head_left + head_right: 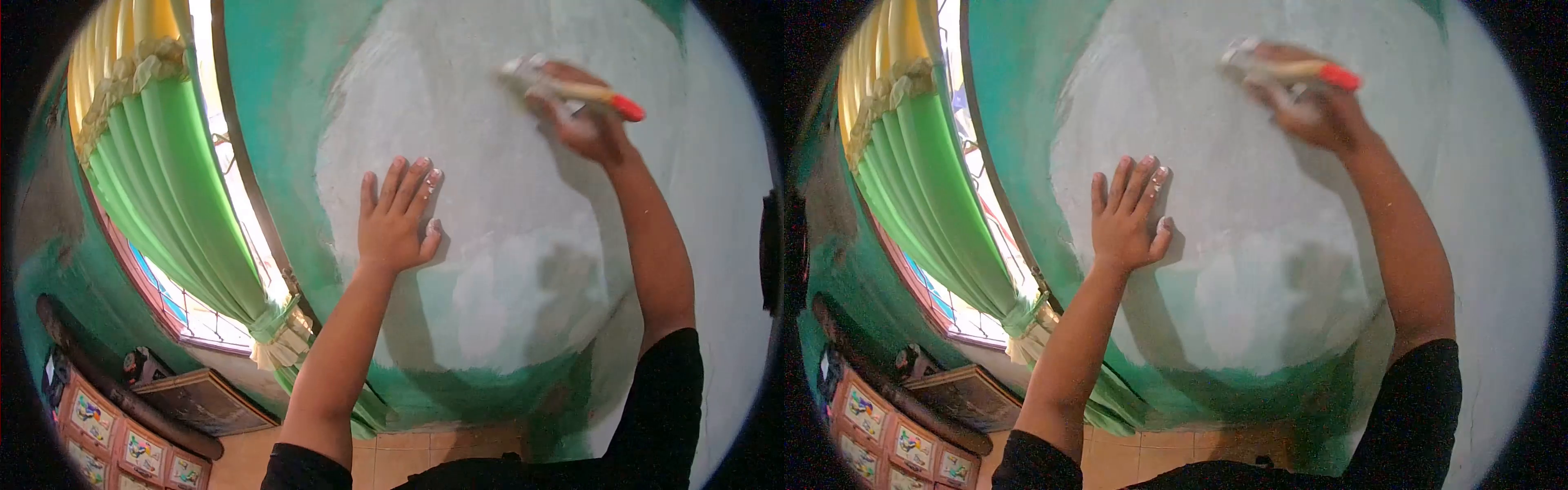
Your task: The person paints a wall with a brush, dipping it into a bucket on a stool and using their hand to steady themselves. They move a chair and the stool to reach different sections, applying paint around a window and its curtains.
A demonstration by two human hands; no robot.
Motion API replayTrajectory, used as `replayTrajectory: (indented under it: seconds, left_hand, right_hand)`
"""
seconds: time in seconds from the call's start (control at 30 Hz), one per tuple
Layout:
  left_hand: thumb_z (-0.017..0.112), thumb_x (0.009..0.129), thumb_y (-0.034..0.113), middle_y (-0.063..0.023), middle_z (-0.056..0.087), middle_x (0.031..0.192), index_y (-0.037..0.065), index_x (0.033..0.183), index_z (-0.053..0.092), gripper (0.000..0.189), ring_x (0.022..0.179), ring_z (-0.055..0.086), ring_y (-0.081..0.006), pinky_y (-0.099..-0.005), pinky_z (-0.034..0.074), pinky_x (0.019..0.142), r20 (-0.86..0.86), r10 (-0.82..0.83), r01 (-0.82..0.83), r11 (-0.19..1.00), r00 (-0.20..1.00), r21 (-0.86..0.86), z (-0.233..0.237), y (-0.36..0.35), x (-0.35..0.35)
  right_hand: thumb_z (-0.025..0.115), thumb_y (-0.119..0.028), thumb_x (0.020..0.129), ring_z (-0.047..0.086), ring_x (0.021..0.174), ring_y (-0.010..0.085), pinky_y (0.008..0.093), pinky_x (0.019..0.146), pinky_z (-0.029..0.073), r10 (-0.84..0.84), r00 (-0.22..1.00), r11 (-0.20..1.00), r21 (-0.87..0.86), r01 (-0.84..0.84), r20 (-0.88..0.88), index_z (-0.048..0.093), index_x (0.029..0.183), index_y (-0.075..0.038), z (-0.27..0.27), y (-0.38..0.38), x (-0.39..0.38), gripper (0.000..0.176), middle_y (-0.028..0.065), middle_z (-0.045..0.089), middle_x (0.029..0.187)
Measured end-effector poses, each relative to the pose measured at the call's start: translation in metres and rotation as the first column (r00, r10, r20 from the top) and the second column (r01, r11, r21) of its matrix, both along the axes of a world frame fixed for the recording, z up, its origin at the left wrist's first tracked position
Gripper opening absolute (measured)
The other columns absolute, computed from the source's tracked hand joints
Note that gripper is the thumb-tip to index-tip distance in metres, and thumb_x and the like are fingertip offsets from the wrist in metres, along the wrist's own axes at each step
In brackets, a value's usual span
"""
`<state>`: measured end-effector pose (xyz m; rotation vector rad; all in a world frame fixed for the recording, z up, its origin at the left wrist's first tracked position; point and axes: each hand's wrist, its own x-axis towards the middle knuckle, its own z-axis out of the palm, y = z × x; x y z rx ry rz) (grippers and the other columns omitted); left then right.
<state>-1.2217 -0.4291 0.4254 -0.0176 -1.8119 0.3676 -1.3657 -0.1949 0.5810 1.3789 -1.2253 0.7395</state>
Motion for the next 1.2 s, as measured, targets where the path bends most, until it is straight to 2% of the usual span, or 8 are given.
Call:
replayTrajectory:
  seconds: [0.1, 0.4, 0.7, 0.8, 0.87, 0.97, 1.1, 1.2]
  left_hand:
    - [0.053, 0.068, 0.031, -0.0031, 0.04, 0.143, 0.016, 0.134, 0.048, 0.067, 0.137, 0.029, -0.0251, -0.0494, 0.008, 0.113, -0.033, -0.013, 0.014, 0.999, 0.999, 0.031, -0.003, -0.002, -0.001]
    - [0.054, 0.068, 0.03, -0.006, 0.042, 0.142, 0.01, 0.134, 0.047, 0.069, 0.137, 0.029, -0.026, -0.0486, 0.009, 0.113, -0.149, -0.045, 0.063, 0.991, 0.988, 0.116, -0.007, -0.006, -0.005]
    - [0.053, 0.068, 0.028, -0.0063, 0.042, 0.142, 0.011, 0.131, 0.051, 0.065, 0.138, 0.029, -0.026, -0.0477, 0.007, 0.114, -0.162, -0.041, 0.06, 0.991, 0.986, 0.116, -0.012, -0.008, -0.004]
    - [0.053, 0.068, 0.028, -0.0065, 0.042, 0.142, 0.01, 0.13, 0.051, 0.065, 0.138, 0.029, -0.0262, -0.0475, 0.006, 0.114, -0.15, -0.064, 0.084, 0.988, 0.987, 0.131, -0.014, -0.009, -0.003]
    - [0.053, 0.068, 0.029, -0.0064, 0.041, 0.143, 0.01, 0.13, 0.051, 0.065, 0.138, 0.028, -0.0267, -0.0476, 0.006, 0.114, -0.14, -0.06, 0.077, 0.99, 0.988, 0.118, -0.013, -0.008, -0.001]
    - [0.053, 0.067, 0.028, -0.0066, 0.041, 0.143, 0.01, 0.131, 0.051, 0.066, 0.138, 0.027, -0.0274, -0.0481, 0.006, 0.113, -0.138, -0.075, 0.092, 0.989, 0.988, 0.118, -0.014, -0.008, -0.001]
    - [0.053, 0.067, 0.028, -0.0071, 0.041, 0.143, 0.01, 0.131, 0.05, 0.066, 0.138, 0.027, -0.0279, -0.0488, 0.006, 0.113, -0.138, -0.067, 0.08, 0.992, 0.988, 0.095, -0.015, -0.009, -0.003]
    - [0.053, 0.068, 0.028, -0.0078, 0.041, 0.143, 0.009, 0.131, 0.05, 0.066, 0.138, 0.027, -0.0281, -0.0491, 0.006, 0.113, -0.118, -0.044, 0.056, 0.993, 0.992, 0.106, -0.014, -0.008, -0.004]
  right_hand:
    - [0.067, -0.008, 0.076, 0.064, 0.098, 0.0248, 0.0336, 0.085, 0.051, -0.23, 0.948, 0.962, -0.2, 0.187, -0.218, 0.065, 0.104, -0.005, 0.006, 0.005, 0.014, 0.028, 0.013, 0.065, 0.11]
    - [0.056, -0.018, 0.084, 0.063, 0.099, 0.0232, 0.0345, 0.083, 0.052, 0.048, 0.943, 0.792, 0.588, 0.164, -0.328, 0.063, 0.11, -0.021, -0.124, -0.011, 0.049, 0.027, 0.0085, 0.064, 0.108]
    - [0.07, -0.005, 0.074, 0.065, 0.098, 0.0275, 0.0336, 0.086, 0.053, -0.343, 0.891, 0.932, -0.229, 0.282, -0.299, 0.063, 0.107, -0.005, -0.011, 0.007, 0.001, 0.034, 0.0142, 0.065, 0.107]
    - [0.067, -0.01, 0.077, 0.066, 0.095, 0.027, 0.0369, 0.085, 0.053, -0.268, 0.86, 0.931, 0.112, 0.346, -0.434, 0.065, 0.107, -0.01, -0.082, -0.007, 0.018, 0.03, 0.0138, 0.065, 0.109]
    - [0.066, -0.016, 0.077, 0.065, 0.098, 0.0272, 0.0378, 0.081, 0.054, 0.027, 0.997, 0.905, 0.426, 0.007, -0.073, 0.062, 0.111, -0.02, -0.137, -0.019, 0.033, 0.035, 0.0134, 0.064, 0.111]
    - [0.061, -0.022, 0.081, 0.062, 0.103, 0.0267, 0.0374, 0.079, 0.054, -0.061, 0.922, 0.768, 0.571, 0.288, -0.383, 0.058, 0.116, -0.022, -0.165, -0.019, 0.05, 0.036, 0.0108, 0.062, 0.111]
    - [0.061, -0.013, 0.082, 0.065, 0.095, 0.025, 0.0364, 0.079, 0.054, 0.179, 0.975, 0.797, 0.6, -0.068, -0.128, 0.061, 0.107, -0.013, -0.104, -0.011, 0.044, 0.025, 0.0106, 0.064, 0.109]
    - [0.066, -0.002, 0.078, 0.065, 0.096, 0.0278, 0.0335, 0.086, 0.052, -0.195, 0.965, 0.946, 0.225, 0.233, -0.177, 0.064, 0.102, -0.003, -0.033, 0.003, 0.033, 0.025, 0.0132, 0.066, 0.106]
